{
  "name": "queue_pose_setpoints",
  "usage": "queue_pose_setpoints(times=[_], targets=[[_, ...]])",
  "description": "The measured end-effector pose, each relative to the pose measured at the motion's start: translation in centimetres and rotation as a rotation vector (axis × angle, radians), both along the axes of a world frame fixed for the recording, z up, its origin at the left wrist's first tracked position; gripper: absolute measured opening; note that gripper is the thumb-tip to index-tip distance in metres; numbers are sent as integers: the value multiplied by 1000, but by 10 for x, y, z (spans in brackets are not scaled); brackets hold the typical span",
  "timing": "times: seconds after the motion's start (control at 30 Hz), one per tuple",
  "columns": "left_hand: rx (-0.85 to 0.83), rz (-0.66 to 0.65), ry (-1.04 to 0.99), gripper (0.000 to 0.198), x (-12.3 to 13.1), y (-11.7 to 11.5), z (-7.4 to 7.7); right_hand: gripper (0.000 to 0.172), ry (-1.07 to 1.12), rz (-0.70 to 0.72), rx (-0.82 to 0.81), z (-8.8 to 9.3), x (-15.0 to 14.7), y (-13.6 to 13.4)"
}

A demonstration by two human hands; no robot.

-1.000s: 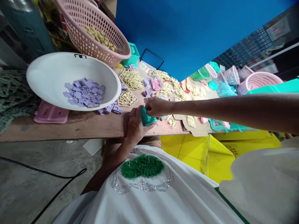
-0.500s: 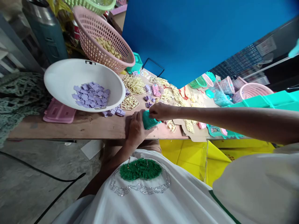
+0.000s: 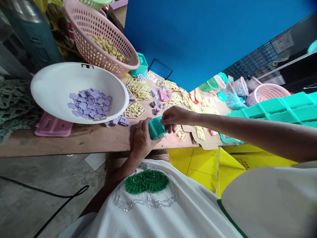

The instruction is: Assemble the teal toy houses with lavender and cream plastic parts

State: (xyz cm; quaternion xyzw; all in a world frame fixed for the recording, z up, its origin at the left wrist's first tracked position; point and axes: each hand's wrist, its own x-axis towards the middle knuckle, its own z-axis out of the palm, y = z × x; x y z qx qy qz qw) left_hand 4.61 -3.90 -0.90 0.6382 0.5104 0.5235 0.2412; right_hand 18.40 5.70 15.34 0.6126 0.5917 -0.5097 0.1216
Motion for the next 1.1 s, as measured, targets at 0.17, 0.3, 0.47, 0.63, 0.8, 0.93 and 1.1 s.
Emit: queue_pose_setpoints(times=[0.17, 0.3, 0.47, 0.63, 0.8, 0.93, 1.1], targets=[[9, -1, 12, 89, -1, 0, 1, 23, -6, 177, 111, -2, -5, -2], [15, 8, 17, 89, 0, 1, 0, 30, -135, 284, 152, 0, -17, -2], [19, 19, 32, 90, 0, 1, -2, 34, -191, 336, 150, 4, -31, -5], [23, 17, 25, 86, 0, 0, -2, 35, -234, 343, 162, 6, -37, -7], [54, 33, 37, 86, 0, 1, -3, 37, -225, 312, 185, 7, -36, -8], [70, 27, 23, 86, 1, 1, -5, 36, -193, 282, 159, 7, -37, -8], [72, 31, 34, 90, 2, 1, -6, 36, -217, 295, 153, 6, -40, -8]])
